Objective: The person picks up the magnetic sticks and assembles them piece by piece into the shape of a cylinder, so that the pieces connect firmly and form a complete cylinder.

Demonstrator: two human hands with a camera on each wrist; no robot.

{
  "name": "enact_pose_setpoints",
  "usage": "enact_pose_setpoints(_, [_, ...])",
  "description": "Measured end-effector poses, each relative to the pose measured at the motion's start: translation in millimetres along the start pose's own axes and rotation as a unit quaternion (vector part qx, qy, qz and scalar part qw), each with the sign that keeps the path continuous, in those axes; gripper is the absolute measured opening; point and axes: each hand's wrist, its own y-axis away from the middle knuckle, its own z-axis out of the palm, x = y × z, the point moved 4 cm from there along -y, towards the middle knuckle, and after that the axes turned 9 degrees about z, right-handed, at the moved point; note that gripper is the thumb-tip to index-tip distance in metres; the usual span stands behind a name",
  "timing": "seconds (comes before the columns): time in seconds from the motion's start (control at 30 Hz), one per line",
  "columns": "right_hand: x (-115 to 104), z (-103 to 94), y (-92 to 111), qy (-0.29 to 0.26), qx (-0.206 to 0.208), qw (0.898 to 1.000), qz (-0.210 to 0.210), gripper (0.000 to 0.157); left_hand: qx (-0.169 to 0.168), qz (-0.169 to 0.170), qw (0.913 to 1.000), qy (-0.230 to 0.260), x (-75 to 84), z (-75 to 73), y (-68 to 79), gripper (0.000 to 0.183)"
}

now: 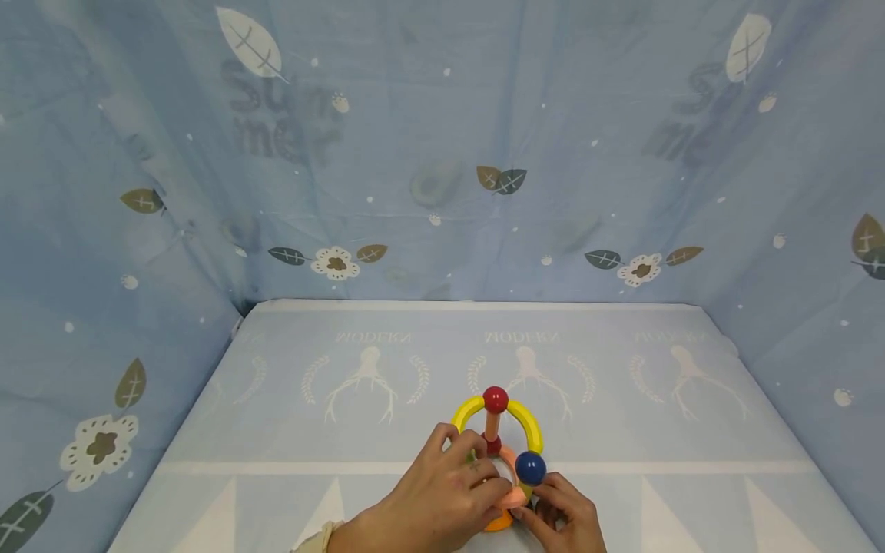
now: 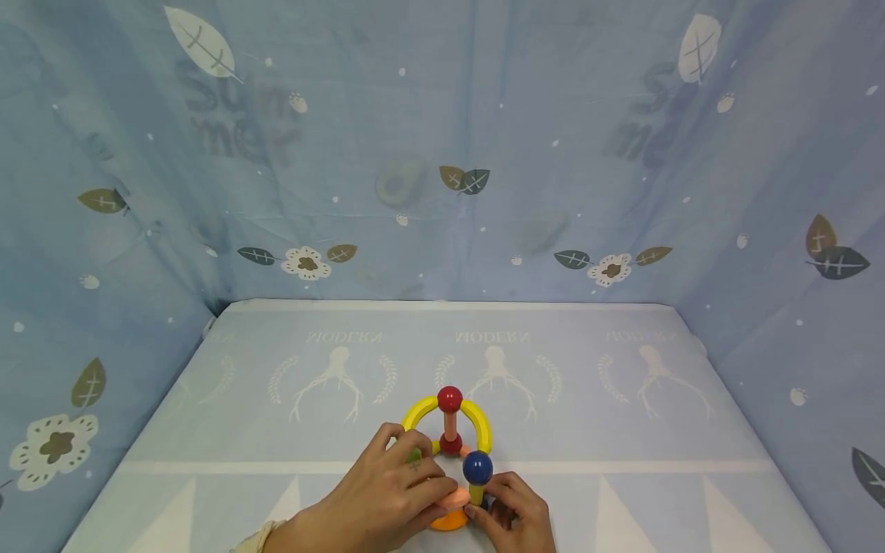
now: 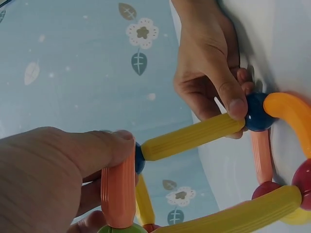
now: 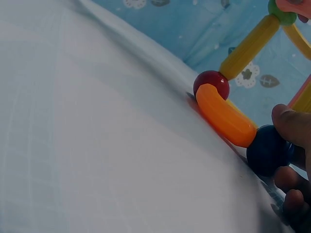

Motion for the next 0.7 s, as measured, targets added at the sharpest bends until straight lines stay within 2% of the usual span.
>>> enact_pose_setpoints(0.13, [2.4,1.1,0.2,0.008,0.004,1.0,0.006,0.034,-0.029,-0.019,0.9992,0.023,-1.7,2.1,0.4,0.018])
enact_pose_setpoints(0.23, [4.9,1.6,0.6,0.01,0.007,1.0,0.004,0.036,-0.036,-0.03,0.9984,0.033,-2.5,3.5,0.2,0.016])
enact_pose_setpoints(0.5, [-1.6,1.0,0.5,0.001,-0.002,1.0,0.025,0.031,0.004,-0.026,0.9995,0.016,-3.2,4.5,2.7,0.012])
enact_pose_setpoints(0.7, [-3.4,-1.1,1.3,0.015,-0.013,0.999,0.045,0.024,0.02,-0.044,0.998,0.041,-4.4,5.7,6.7,0.015])
